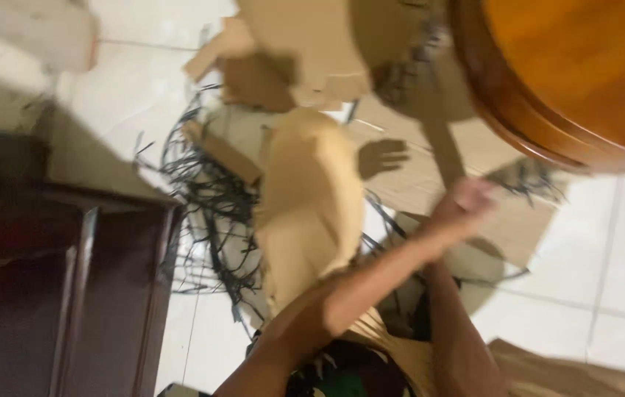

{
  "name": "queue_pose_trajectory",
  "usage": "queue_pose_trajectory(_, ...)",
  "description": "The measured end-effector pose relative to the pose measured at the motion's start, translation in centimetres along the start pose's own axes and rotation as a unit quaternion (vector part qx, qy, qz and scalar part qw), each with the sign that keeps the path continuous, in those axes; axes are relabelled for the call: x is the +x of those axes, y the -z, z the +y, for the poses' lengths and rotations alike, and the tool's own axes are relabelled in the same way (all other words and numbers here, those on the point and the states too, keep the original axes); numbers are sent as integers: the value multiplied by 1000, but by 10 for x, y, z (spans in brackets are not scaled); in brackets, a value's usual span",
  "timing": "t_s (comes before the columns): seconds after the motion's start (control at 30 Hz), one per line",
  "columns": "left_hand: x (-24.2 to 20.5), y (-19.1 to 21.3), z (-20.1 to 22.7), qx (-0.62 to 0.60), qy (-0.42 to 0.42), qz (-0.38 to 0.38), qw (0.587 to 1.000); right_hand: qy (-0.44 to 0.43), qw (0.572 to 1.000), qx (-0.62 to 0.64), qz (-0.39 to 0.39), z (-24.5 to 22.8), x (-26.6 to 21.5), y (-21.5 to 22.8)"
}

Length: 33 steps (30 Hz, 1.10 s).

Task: The person assembles a round wooden chair by securing its components using wire ties while sitting on a tiled floor.

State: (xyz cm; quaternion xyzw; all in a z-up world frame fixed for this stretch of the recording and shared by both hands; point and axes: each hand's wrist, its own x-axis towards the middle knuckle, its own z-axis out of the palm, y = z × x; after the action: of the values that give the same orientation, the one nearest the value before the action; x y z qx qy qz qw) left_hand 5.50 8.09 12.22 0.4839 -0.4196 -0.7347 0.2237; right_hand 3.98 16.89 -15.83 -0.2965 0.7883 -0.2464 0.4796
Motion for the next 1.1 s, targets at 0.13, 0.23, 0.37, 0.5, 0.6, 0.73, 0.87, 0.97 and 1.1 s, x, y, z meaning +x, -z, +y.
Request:
queue_pose_trajectory(0.13,-97,74,34,-97,-280,-442,847,15,999,-32,-32,-17,3,-36)
queue_pose_trajectory(0.23,-145,203,87,-181,-154,-546,803,27,997,-51,-42,-30,8,-56)
queue_pose_trajectory(0.37,-92,357,12,-216,-170,-214,937,27,996,-69,-42,-44,-7,-70)
queue_pose_trajectory(0.5,-14,482,-129,81,-24,389,917,17,996,-89,-22,-64,-22,-46)
queue_pose_trajectory(0.6,19,533,-160,96,-3,474,875,6,995,-97,-1,-75,-19,14)
queue_pose_trajectory(0.73,56,570,-172,168,51,534,827,-6,994,-103,34,-68,-22,70)
queue_pose_trajectory(0.87,78,587,-197,187,118,528,820,-23,992,-105,68,-71,-48,-6)
queue_pose_trajectory(0.97,80,594,-200,177,157,563,792,-36,990,-99,93,-71,-52,-11)
queue_pose_trajectory(1.1,47,582,-174,-38,24,530,847,-51,987,-92,124,-56,-56,-4)
